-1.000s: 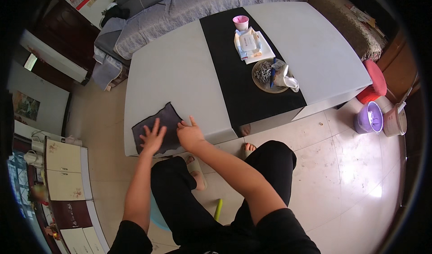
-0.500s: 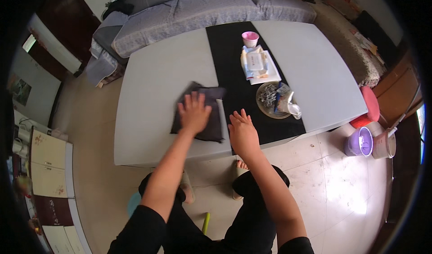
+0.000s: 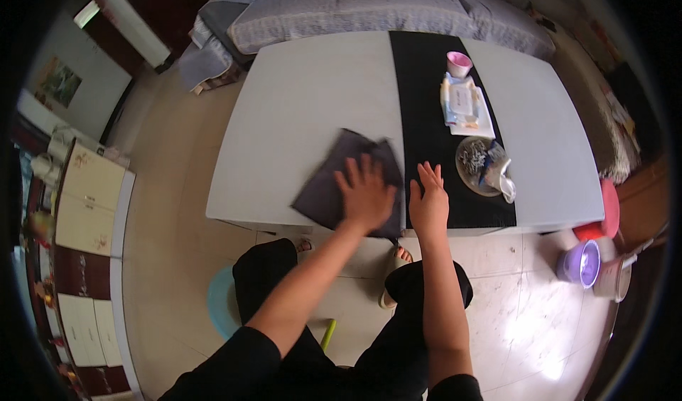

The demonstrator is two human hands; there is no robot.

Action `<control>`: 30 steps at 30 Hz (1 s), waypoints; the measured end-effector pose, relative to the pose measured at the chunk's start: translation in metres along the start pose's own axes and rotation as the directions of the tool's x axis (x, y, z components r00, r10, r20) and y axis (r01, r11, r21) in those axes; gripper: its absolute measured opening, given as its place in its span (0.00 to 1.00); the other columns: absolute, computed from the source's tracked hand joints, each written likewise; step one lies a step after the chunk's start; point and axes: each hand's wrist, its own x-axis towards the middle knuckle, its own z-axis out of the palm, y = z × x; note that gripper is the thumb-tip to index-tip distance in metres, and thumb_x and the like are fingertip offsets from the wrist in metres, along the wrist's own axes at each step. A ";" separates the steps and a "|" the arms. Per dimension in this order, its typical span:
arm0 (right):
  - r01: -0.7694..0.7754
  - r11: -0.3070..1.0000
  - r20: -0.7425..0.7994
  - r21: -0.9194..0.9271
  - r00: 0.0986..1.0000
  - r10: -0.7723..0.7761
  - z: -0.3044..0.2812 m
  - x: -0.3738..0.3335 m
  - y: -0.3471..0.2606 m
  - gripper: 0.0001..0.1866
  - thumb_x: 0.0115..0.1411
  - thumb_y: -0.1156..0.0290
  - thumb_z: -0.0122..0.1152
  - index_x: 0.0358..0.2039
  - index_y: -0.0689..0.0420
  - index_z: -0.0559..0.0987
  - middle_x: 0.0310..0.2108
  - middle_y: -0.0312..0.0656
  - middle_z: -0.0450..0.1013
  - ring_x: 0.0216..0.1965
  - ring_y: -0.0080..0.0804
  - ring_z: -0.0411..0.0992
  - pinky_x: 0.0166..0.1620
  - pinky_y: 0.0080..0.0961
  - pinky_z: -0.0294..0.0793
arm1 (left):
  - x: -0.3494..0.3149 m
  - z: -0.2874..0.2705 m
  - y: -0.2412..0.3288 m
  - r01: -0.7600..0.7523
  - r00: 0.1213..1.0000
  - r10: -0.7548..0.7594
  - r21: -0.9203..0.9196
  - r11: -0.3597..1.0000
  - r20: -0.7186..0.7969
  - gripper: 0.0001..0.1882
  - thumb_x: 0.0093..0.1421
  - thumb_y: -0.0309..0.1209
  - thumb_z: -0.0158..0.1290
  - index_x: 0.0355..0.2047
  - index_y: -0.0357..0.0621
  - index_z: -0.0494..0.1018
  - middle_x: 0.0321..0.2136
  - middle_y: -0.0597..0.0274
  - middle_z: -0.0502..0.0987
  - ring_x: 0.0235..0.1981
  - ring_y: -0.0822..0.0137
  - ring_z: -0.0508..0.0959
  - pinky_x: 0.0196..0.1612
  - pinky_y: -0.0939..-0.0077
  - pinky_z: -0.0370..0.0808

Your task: The person wipes the surface of a white and black table using a yellow cloth, then rinses the cloth in a blue basin of water and wrings it out. They continue wiping the table with a dark cloth, covering the entire surface.

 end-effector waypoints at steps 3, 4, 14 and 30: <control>-0.082 0.996 0.158 -0.022 0.984 0.084 0.006 -0.006 0.000 0.19 0.59 0.71 0.55 0.51 0.63 0.74 0.55 0.55 0.68 0.62 0.53 0.59 0.61 0.37 0.61 | -0.011 -0.004 -0.015 -0.118 0.992 0.122 -0.112 0.987 0.029 0.36 0.61 0.56 0.41 0.62 0.44 0.58 0.66 0.49 0.50 0.67 0.43 0.45 0.63 0.36 0.42; -0.034 0.998 0.195 -0.053 0.980 0.043 0.012 -0.004 0.004 0.20 0.58 0.70 0.56 0.50 0.63 0.75 0.54 0.57 0.67 0.61 0.54 0.60 0.60 0.38 0.62 | -0.014 -0.011 -0.034 -0.140 0.987 0.150 -0.146 0.979 0.055 0.37 0.61 0.57 0.42 0.63 0.45 0.58 0.66 0.49 0.50 0.68 0.44 0.45 0.64 0.37 0.41; 0.055 0.984 0.170 -0.167 0.985 -0.027 0.027 -0.016 0.014 0.17 0.55 0.73 0.57 0.45 0.63 0.77 0.50 0.61 0.70 0.56 0.53 0.65 0.63 0.37 0.59 | -0.049 -0.040 -0.236 0.640 0.756 -0.650 0.117 0.759 0.079 0.39 0.64 0.54 0.35 0.66 0.38 0.48 0.67 0.40 0.45 0.68 0.39 0.40 0.64 0.36 0.38; 0.104 0.992 -0.138 -0.077 0.984 -0.113 0.000 -0.021 0.016 0.12 0.57 0.77 0.54 0.40 0.60 0.81 0.50 0.55 0.72 0.55 0.54 0.67 0.57 0.37 0.66 | -0.096 -0.047 -0.300 0.525 0.847 -0.522 -0.002 0.851 0.100 0.44 0.63 0.58 0.36 0.67 0.36 0.44 0.68 0.43 0.42 0.69 0.50 0.39 0.68 0.53 0.38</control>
